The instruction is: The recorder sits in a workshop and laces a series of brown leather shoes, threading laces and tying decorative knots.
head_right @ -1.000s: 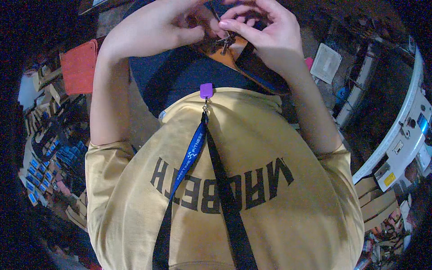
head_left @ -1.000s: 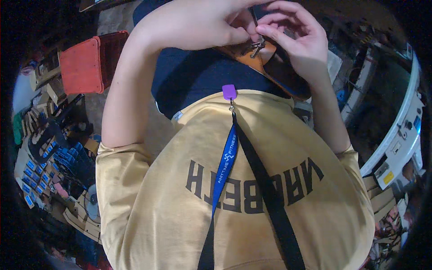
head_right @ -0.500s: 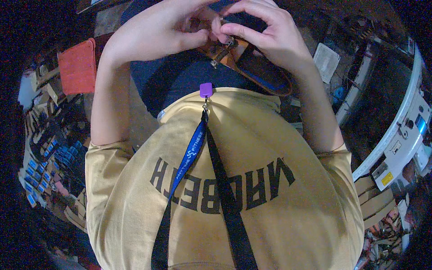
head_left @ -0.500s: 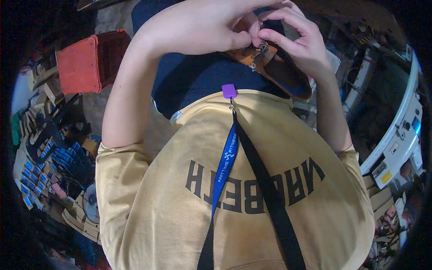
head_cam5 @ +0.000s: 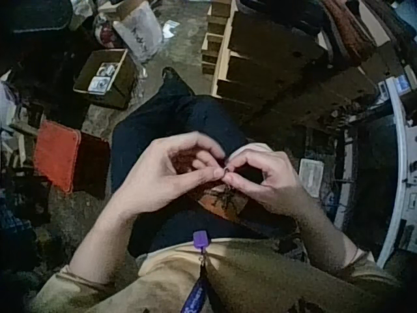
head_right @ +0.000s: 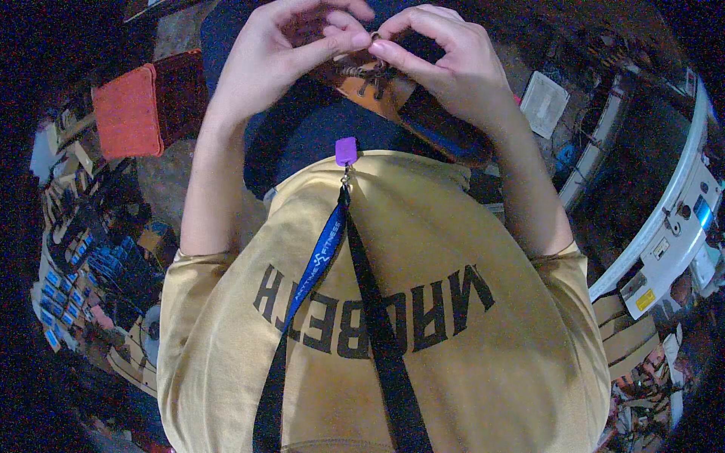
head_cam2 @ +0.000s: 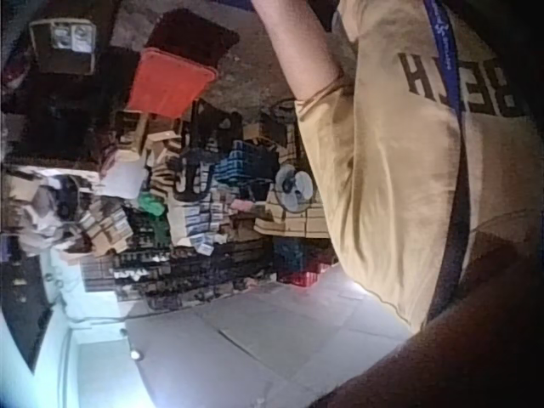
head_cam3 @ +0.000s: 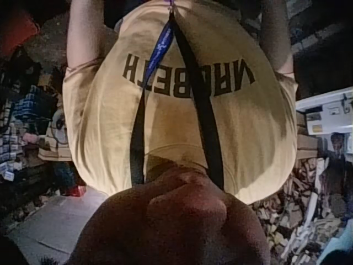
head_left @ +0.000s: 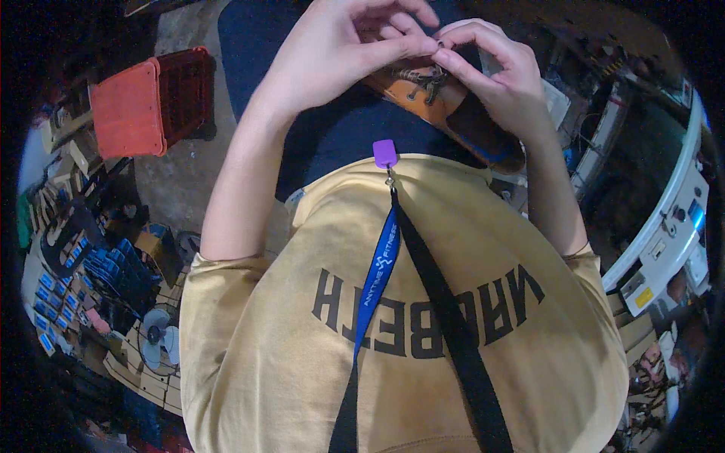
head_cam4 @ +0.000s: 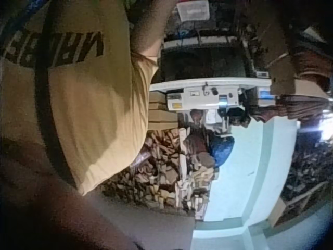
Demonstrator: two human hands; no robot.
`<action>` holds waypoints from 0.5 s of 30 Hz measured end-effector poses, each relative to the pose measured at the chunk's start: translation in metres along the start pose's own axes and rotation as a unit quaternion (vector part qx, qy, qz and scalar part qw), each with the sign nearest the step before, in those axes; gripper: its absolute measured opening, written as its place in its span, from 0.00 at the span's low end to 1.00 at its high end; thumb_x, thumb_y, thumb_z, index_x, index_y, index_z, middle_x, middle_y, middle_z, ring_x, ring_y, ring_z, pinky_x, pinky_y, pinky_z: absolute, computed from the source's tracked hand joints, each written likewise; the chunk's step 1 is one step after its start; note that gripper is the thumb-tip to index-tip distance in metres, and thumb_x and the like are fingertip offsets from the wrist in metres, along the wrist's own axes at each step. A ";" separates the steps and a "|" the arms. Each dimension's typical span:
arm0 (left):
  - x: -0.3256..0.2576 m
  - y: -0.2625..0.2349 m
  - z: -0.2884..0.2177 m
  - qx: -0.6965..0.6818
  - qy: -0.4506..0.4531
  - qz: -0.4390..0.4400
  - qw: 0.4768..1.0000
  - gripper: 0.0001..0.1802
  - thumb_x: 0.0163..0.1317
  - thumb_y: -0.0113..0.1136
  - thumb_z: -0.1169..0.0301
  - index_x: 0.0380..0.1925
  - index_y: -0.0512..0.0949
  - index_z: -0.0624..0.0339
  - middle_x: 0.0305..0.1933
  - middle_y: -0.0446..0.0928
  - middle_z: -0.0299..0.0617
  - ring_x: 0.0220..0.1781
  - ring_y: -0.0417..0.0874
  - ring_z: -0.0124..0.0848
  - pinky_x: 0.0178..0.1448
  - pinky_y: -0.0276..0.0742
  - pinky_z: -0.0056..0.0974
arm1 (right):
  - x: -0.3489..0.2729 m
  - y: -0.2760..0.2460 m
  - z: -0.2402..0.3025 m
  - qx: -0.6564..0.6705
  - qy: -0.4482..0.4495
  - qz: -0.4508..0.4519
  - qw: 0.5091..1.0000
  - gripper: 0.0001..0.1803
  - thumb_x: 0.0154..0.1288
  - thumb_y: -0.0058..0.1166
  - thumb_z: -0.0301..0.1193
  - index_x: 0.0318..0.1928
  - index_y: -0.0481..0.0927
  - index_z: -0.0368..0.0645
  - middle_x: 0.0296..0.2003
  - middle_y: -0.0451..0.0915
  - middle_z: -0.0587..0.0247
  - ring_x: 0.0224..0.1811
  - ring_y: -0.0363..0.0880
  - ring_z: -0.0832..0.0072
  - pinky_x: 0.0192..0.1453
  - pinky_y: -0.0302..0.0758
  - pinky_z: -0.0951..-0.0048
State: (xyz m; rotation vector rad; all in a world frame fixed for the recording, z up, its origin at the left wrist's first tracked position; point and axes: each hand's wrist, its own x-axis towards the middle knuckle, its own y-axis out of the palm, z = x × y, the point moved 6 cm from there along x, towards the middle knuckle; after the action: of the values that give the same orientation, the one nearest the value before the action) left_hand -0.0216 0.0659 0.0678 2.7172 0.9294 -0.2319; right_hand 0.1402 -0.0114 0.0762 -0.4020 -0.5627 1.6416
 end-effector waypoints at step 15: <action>-0.010 -0.001 0.011 0.098 0.154 -0.130 0.975 0.06 0.65 0.71 0.76 0.41 0.89 0.66 0.40 0.87 0.43 0.41 0.86 0.27 0.45 0.81 0.31 | 0.012 -0.016 0.017 -0.081 -0.062 -0.016 0.995 0.06 0.67 0.67 0.25 0.43 0.87 0.37 0.39 0.86 0.58 0.45 0.85 0.65 0.51 0.80 0.68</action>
State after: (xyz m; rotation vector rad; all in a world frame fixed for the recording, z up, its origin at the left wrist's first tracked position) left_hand -0.0312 0.0577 0.0594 2.8562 1.4229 0.0560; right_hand 0.1416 0.0001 0.1001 -0.4087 -0.7949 1.6033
